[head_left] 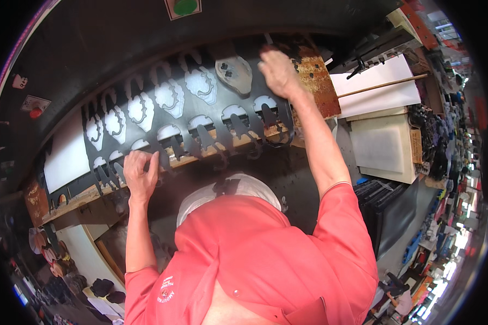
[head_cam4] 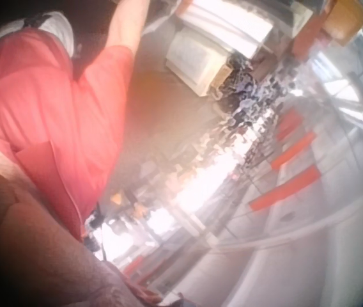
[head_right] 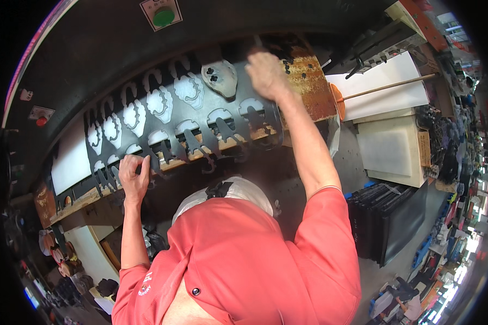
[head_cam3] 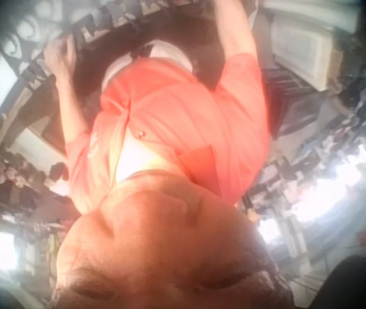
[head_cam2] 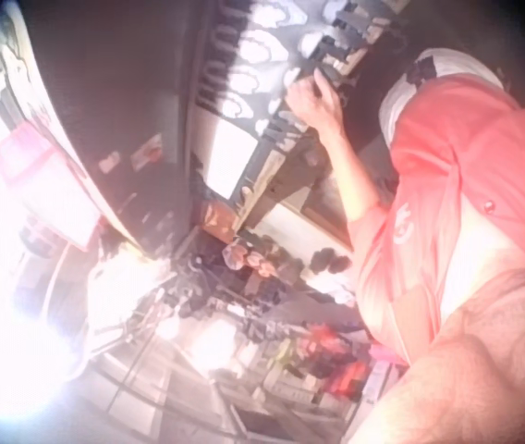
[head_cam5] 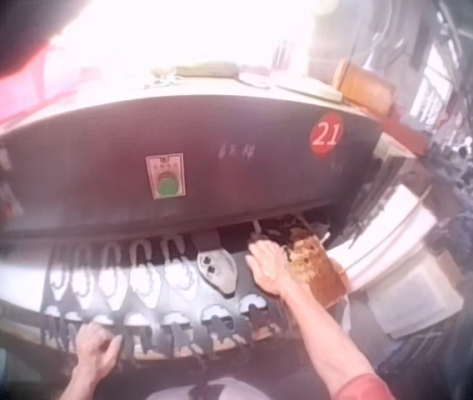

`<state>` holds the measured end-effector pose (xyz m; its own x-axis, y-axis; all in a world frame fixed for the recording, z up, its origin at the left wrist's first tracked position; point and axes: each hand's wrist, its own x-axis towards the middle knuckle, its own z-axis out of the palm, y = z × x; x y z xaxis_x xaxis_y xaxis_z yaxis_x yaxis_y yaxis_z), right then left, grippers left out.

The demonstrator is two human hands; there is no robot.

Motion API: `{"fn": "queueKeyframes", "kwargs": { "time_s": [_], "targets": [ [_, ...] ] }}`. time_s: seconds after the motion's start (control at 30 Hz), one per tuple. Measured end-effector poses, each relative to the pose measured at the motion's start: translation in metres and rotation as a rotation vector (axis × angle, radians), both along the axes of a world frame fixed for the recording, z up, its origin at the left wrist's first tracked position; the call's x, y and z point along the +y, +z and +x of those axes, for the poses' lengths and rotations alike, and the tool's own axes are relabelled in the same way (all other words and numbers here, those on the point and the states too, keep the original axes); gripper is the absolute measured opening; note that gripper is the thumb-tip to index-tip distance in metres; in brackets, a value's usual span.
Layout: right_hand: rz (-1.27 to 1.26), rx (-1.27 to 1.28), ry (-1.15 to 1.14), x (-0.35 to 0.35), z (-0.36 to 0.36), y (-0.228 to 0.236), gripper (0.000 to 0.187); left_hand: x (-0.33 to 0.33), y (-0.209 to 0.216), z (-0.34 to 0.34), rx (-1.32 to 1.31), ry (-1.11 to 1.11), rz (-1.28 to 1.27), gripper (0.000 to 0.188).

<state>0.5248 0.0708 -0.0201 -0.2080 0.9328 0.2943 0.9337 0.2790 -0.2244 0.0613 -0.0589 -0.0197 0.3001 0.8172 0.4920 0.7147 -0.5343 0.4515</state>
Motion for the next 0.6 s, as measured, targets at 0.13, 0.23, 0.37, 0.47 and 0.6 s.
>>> {"fn": "queueKeyframes", "kwargs": {
  "time_s": [0.13,0.23,0.37,0.47,0.6],
  "targets": [
    [0.198,0.320,-0.282,0.010,-0.004,0.020,0.046,0.000,0.000,-0.003,0.002,-0.007,-0.044,0.022],
    [-0.017,0.703,-0.179,-0.019,-0.044,0.021,0.062,0.002,-0.003,-0.005,0.028,0.007,-0.069,0.024],
    [0.055,0.220,-0.075,-0.026,-0.119,0.004,0.083,0.004,-0.002,-0.012,-0.006,-0.037,-0.093,0.026],
    [0.057,0.266,-0.147,-0.020,-0.132,0.001,0.078,0.010,0.004,-0.019,0.006,-0.072,-0.180,0.026],
    [-0.045,0.403,-0.155,-0.019,-0.118,0.007,0.070,0.026,0.021,-0.022,-0.177,-0.079,-0.274,0.024]
  ]
}}
